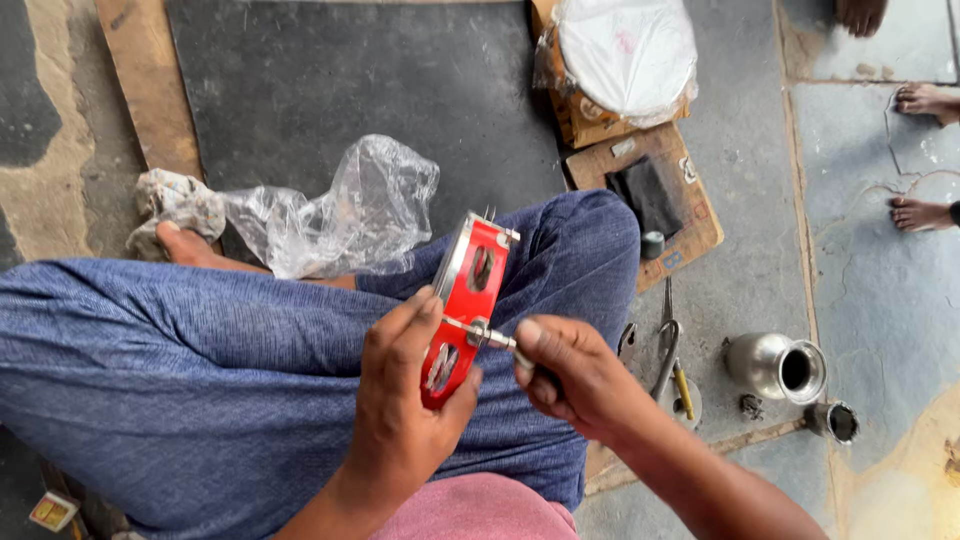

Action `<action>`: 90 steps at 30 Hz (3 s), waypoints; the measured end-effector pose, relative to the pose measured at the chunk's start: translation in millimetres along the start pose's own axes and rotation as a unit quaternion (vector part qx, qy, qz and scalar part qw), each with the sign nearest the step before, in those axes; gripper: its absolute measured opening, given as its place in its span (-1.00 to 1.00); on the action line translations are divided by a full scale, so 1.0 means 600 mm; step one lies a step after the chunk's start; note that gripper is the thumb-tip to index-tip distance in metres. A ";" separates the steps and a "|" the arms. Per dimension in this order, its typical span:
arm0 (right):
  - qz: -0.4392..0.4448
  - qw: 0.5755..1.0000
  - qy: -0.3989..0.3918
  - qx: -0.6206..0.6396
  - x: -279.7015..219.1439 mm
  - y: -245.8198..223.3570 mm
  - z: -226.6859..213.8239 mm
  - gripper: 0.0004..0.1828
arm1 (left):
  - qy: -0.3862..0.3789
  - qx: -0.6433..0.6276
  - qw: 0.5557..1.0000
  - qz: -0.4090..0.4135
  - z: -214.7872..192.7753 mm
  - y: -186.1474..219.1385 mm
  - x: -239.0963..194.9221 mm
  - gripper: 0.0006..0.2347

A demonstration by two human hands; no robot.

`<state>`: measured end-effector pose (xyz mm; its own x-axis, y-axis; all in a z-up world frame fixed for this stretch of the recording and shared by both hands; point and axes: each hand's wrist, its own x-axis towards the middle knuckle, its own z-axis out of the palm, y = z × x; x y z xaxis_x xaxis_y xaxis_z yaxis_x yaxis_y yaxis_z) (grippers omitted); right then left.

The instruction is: The person unboxes a small percussion instrument, removes the plastic wrapping, and uses a small tool and a pair of pliers to adjust the tension rods on its side.

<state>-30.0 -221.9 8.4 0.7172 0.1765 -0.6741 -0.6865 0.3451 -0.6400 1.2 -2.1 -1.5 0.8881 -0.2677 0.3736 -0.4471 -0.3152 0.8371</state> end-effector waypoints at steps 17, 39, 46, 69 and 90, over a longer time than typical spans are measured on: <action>-0.349 0.812 0.008 -0.469 -0.058 0.025 0.035 -0.80 | -0.129 0.107 0.984 -0.057 -0.039 0.010 0.101 -0.32; -0.568 0.543 0.168 -0.595 -0.001 -0.039 0.040 -0.65 | -0.049 0.074 0.996 -0.011 -0.006 0.010 0.055 -0.32; -0.590 0.518 0.116 -0.608 0.011 -0.056 0.039 -0.64 | -0.029 0.101 0.994 0.000 -0.004 0.008 0.061 -0.38; -0.082 0.984 0.019 -0.160 0.039 -0.048 0.002 -0.60 | -0.025 0.159 0.987 -0.016 0.016 -0.003 0.070 -0.42; -0.126 0.971 0.055 -0.193 0.022 -0.054 0.022 -0.55 | -0.033 0.173 0.984 -0.026 0.013 0.002 0.076 -0.43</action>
<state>3.3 -218.5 25.4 0.8661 0.0242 -0.4992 -0.4991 -0.0107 -0.8665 40.1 -21.7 13.4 0.9073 -0.2972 0.2976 -0.4204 -0.6186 0.6638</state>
